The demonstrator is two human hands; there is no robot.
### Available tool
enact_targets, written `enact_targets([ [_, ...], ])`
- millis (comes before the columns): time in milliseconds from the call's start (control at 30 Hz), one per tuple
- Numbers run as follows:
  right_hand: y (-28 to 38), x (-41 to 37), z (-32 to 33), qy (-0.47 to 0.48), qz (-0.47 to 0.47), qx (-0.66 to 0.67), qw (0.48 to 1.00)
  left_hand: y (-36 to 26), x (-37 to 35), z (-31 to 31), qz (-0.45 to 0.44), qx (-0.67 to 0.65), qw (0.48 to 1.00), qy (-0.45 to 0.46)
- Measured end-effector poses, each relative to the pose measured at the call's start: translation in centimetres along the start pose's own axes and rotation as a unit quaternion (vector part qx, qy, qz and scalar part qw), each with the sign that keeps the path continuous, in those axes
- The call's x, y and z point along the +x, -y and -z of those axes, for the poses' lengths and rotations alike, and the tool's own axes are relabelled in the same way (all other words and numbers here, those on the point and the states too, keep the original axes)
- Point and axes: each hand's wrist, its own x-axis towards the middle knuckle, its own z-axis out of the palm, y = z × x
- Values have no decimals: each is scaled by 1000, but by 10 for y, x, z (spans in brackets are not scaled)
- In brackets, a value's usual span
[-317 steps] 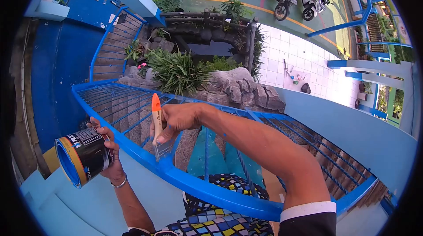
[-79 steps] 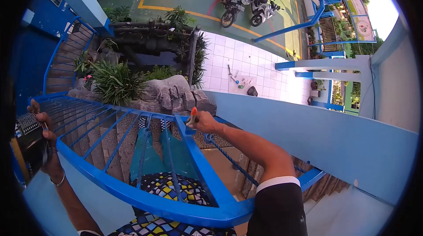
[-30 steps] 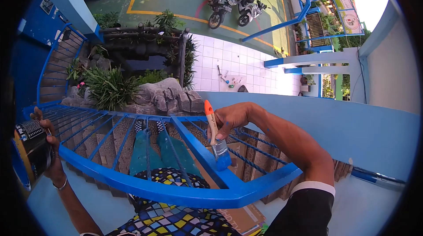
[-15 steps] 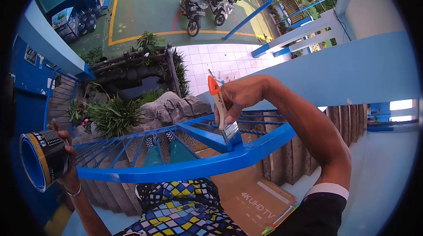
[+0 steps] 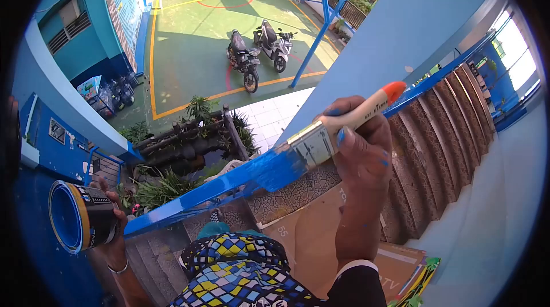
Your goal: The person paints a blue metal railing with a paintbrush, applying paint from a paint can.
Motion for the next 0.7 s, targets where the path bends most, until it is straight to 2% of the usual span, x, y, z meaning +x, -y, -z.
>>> enact_targets([
  [100, -21, -82, 20, -37, -38, 156, 986, 32, -39, 2, -9, 25, 999, -17],
  [167, -38, -136, 42, -126, -96, 237, 959, 62, -63, -1, -3, 23, 1000, -12],
  [267, -62, -201, 73, -289, -218, 287, 887, 104, -99, 2, 13, 21, 999, -24],
  [400, -91, -281, 110, -377, -297, 232, 846, 157, -139, 21, 41, -3, 998, -56],
  [533, -100, -326, 127, -379, -313, 245, 836, 202, -167, 34, 66, -29, 994, -85],
  [700, -79, -317, 115, -391, -279, 263, 837, 232, -188, 57, 74, -53, 989, -113],
])
